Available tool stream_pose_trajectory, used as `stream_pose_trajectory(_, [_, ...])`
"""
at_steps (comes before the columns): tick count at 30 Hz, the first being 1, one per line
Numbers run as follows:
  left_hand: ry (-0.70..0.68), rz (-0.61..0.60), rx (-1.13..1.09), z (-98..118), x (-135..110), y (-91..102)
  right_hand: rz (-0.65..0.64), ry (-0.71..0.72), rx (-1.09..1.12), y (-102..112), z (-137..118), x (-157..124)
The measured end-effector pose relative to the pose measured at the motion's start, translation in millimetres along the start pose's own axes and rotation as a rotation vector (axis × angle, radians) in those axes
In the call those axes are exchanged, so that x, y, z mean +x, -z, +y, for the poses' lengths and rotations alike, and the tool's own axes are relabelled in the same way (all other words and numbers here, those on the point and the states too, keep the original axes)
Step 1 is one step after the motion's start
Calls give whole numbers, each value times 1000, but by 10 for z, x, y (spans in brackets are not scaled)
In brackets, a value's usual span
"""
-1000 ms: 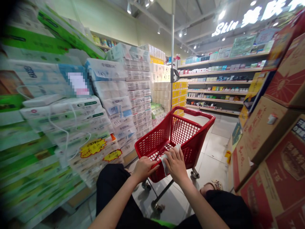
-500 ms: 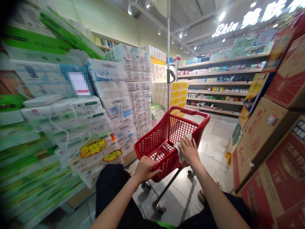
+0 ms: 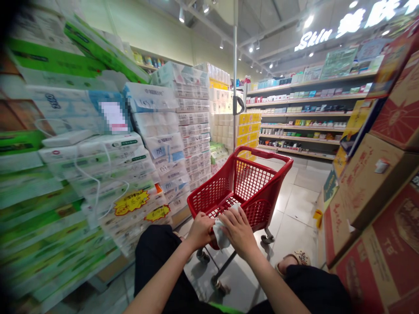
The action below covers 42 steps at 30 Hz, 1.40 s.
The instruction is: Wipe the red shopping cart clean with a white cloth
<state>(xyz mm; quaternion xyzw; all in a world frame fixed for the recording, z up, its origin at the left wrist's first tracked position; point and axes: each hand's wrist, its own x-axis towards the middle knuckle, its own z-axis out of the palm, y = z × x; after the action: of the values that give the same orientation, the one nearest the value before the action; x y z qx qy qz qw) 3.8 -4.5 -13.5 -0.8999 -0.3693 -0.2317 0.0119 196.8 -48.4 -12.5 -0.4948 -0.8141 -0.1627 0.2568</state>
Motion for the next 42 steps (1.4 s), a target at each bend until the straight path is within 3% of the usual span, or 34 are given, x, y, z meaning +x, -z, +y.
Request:
stream_pose_trajectory(5, [-9,0,-7,49,19,-48,-2,-112,-88,116,804,29])
stream_pose_trajectory(8, [12,0,10,89,43,-71,2,-171,-125,100,1021,28])
stream_pose_trajectory(10, [41,20,24,118,59,-77,32,-214,-135,43,946,12])
stream_pose_trajectory(13, [68,47,18,153,80,-78,85,-235,-135,-74,581,-44])
stream_pose_trajectory(18, [34,25,-32,176,103,-86,68,-85,-98,-152,-40,-152])
stream_pose_trajectory(20, [21,22,-47,185,108,-93,41,-22,-78,-106,-41,-157])
stream_pose_trajectory(23, [46,31,-54,207,118,-111,12,8,-68,7,276,-118])
stream_pose_trajectory(27, [74,64,-54,227,135,-151,3,-87,-89,103,824,-48])
stream_pose_trajectory(29, [73,77,-53,227,143,-173,-12,-131,-79,97,930,-26])
stream_pose_trajectory(33, [78,76,-38,223,152,-200,10,-202,-52,6,676,-36])
stream_pose_trajectory(38, [74,40,-27,229,156,-183,21,-91,-2,-91,85,-126])
stream_pose_trajectory(42, [60,31,-23,230,163,-177,-16,12,64,-35,104,-121])
